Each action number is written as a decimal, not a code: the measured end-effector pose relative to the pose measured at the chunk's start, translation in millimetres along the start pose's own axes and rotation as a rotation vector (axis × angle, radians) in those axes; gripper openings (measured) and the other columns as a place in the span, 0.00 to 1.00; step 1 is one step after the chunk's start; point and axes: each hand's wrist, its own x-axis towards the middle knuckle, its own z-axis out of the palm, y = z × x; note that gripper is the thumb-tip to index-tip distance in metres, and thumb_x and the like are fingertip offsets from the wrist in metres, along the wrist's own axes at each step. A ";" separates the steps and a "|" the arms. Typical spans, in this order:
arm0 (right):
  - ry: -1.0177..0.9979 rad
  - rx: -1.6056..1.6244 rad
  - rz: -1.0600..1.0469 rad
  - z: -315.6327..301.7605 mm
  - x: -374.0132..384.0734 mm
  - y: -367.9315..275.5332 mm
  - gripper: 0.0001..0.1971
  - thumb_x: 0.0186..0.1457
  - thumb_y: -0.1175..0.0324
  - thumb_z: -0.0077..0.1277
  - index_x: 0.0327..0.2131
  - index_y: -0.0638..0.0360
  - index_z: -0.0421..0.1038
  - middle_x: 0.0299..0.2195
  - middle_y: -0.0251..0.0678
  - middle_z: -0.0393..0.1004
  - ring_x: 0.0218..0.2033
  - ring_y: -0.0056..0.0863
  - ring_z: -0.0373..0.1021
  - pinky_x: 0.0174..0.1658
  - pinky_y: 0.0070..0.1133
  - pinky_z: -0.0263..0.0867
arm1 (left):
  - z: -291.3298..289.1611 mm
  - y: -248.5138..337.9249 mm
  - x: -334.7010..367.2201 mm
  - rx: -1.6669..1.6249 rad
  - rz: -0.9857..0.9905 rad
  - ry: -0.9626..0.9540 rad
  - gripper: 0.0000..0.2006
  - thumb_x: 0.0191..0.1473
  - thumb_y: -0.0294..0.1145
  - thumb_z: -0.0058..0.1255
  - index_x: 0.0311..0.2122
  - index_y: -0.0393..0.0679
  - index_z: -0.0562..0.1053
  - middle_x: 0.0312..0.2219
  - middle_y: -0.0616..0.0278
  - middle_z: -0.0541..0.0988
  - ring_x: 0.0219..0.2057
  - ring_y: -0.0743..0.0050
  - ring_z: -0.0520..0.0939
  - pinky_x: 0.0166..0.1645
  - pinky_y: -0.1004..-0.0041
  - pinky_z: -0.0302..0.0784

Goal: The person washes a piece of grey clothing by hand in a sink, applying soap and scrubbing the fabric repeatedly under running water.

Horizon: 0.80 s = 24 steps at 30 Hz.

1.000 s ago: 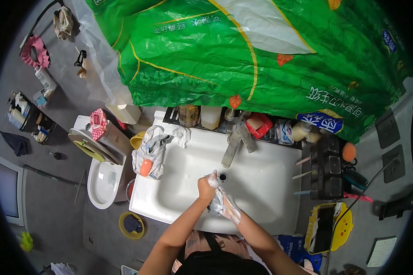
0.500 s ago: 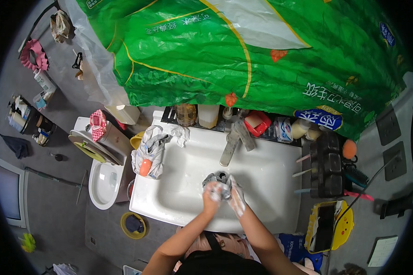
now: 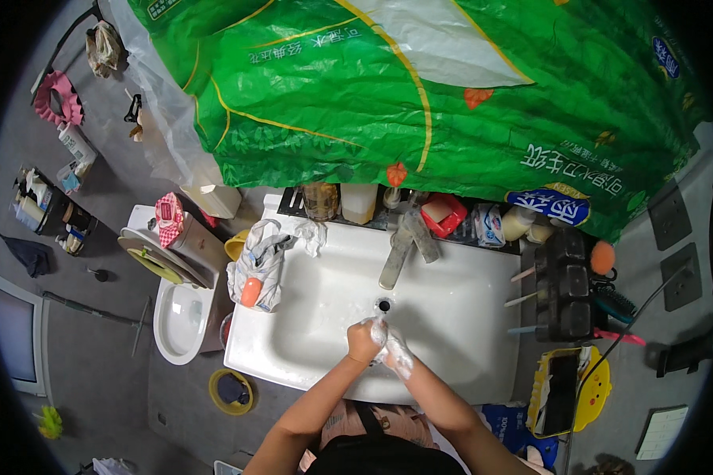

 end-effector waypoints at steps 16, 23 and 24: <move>-0.288 0.249 0.111 -8.7 -2.1 -37.9 0.18 0.53 0.55 0.36 0.41 0.55 0.64 0.29 0.33 0.71 0.29 0.26 0.68 0.33 0.22 0.65 | -26.5 -1.9 -37.1 -0.514 -0.024 -0.361 0.12 0.40 0.31 0.53 0.32 0.38 0.70 0.33 0.53 0.72 0.32 0.65 0.73 0.35 0.71 0.68; -0.445 0.143 0.032 -37.7 6.1 -43.6 0.29 0.52 0.45 0.27 0.48 0.61 0.54 0.44 0.44 0.62 0.42 0.36 0.63 0.45 0.31 0.61 | -61.7 -9.4 22.3 -0.127 0.239 -0.332 0.41 0.27 0.49 0.61 0.47 0.39 0.57 0.46 0.46 0.60 0.48 0.46 0.61 0.49 0.59 0.57; -0.475 0.198 0.104 -28.2 -3.6 -49.8 0.31 0.52 0.43 0.26 0.49 0.60 0.53 0.44 0.44 0.62 0.43 0.36 0.63 0.45 0.30 0.60 | -61.6 -12.4 25.0 -0.103 0.241 -0.322 0.44 0.25 0.51 0.61 0.47 0.38 0.56 0.46 0.45 0.60 0.48 0.46 0.60 0.50 0.58 0.56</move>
